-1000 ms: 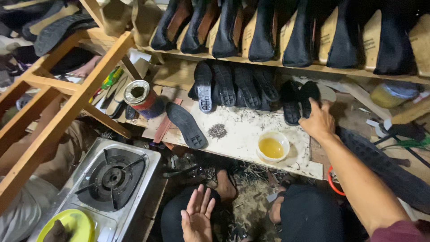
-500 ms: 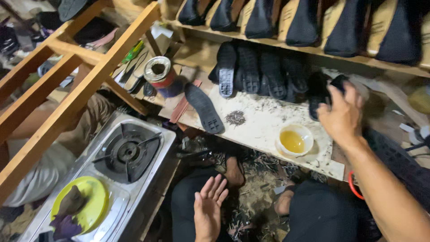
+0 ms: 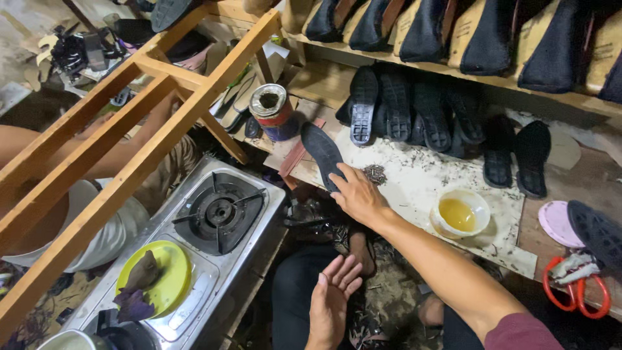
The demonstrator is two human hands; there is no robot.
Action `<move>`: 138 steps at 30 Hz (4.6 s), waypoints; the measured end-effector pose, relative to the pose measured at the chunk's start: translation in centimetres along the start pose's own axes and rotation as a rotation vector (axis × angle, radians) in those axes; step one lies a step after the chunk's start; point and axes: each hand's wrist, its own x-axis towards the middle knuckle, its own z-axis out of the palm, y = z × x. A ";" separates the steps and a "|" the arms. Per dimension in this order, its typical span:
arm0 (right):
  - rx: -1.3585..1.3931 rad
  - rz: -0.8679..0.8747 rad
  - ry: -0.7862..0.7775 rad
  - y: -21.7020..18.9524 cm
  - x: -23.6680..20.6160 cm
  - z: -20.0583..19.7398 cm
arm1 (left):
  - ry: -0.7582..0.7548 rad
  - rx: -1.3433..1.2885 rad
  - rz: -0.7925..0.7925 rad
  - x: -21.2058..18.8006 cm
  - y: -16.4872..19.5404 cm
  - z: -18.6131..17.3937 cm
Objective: The person sits on the floor at a workbench and handles black rubber shoe soles one at a time. They dip a finger or applicator into a cup of yellowish liquid, spread it over the sole surface, rub the sole, and place finished soles on the shelf with other soles.
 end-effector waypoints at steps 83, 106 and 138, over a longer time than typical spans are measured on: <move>0.188 -0.232 0.012 -1.5 -18.9 -11.5 | -0.266 0.180 -0.289 0.7 4.6 7.7; 0.899 0.384 -0.076 -2.5 -21.8 -9.6 | -0.067 0.110 -0.064 1.4 1.8 7.3; 0.662 0.253 -0.184 -0.7 -20.7 -10.5 | -0.330 0.359 -0.246 1.9 2.9 4.3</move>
